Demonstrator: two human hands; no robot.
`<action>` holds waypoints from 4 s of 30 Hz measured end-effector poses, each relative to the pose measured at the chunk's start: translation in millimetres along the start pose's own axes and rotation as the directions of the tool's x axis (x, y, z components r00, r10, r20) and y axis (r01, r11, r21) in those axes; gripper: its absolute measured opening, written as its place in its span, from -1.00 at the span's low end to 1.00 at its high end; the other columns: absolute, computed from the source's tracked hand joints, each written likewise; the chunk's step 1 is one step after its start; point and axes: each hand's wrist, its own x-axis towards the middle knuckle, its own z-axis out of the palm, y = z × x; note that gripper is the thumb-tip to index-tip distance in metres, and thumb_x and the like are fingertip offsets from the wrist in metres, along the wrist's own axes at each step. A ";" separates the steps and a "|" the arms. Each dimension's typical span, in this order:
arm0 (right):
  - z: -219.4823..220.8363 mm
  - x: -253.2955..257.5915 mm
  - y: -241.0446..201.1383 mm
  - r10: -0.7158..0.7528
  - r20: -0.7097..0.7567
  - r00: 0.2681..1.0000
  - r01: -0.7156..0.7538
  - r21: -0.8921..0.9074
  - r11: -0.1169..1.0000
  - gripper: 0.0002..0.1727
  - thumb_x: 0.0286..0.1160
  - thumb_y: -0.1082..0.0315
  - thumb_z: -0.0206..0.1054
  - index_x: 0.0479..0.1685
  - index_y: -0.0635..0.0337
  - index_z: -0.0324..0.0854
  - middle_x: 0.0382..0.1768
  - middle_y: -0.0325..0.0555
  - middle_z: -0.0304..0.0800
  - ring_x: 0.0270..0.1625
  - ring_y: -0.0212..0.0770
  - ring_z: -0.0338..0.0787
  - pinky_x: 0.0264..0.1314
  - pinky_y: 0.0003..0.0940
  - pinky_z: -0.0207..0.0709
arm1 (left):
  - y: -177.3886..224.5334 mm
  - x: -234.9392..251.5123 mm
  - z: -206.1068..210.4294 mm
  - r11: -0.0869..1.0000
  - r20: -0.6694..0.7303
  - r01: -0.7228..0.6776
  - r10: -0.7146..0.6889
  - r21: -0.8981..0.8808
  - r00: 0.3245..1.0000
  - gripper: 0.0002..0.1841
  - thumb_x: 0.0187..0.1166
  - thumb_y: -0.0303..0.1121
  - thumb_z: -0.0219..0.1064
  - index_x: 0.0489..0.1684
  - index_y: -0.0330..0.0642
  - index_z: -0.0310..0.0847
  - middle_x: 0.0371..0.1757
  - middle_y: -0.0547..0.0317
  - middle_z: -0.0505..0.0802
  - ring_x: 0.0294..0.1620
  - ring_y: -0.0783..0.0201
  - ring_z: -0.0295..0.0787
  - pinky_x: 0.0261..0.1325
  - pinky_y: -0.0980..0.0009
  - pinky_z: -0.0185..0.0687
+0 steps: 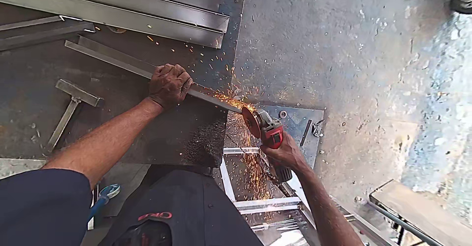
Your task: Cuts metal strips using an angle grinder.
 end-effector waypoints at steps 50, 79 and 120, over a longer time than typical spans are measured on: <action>127.5 -146.5 21.6 0.393 -0.248 0.885 -0.109 0.712 0.694 -0.23 -0.25 -0.01 0.68 0.11 0.21 0.65 -0.25 -0.18 0.87 -0.23 -0.31 0.87 -0.11 -0.24 0.80 | -12.7 7.2 -17.5 0.967 0.216 -0.236 0.251 -0.093 0.944 -0.41 0.51 0.18 0.33 0.38 0.01 0.71 0.31 -0.08 0.79 0.37 -0.13 0.68 0.50 -0.15 0.36; 138.5 -188.9 -0.5 0.405 -0.378 0.833 -0.045 0.682 0.730 -0.17 -0.20 0.15 0.68 0.25 0.35 0.55 -0.12 -0.02 0.82 -0.14 -0.25 0.84 0.00 -0.15 0.77 | -53.4 -49.1 -97.9 -0.202 0.645 0.738 -0.663 -0.643 0.380 -0.47 0.76 -0.02 0.25 0.31 -0.41 0.50 -0.14 -0.17 0.91 -0.32 0.08 0.93 -0.25 0.23 0.87; 28.9 -22.4 22.9 -0.076 -0.164 0.983 0.117 0.254 0.960 -0.14 -0.14 -0.11 0.65 0.27 0.18 0.60 -0.04 -0.26 0.83 0.03 -0.50 0.79 0.19 -0.40 0.67 | -6.8 38.3 -21.4 0.975 0.192 0.217 -0.221 0.044 0.956 -0.39 0.73 0.08 -0.07 -0.73 -0.15 0.47 -0.57 -0.05 0.75 -0.39 -0.08 0.80 -0.31 -0.13 0.50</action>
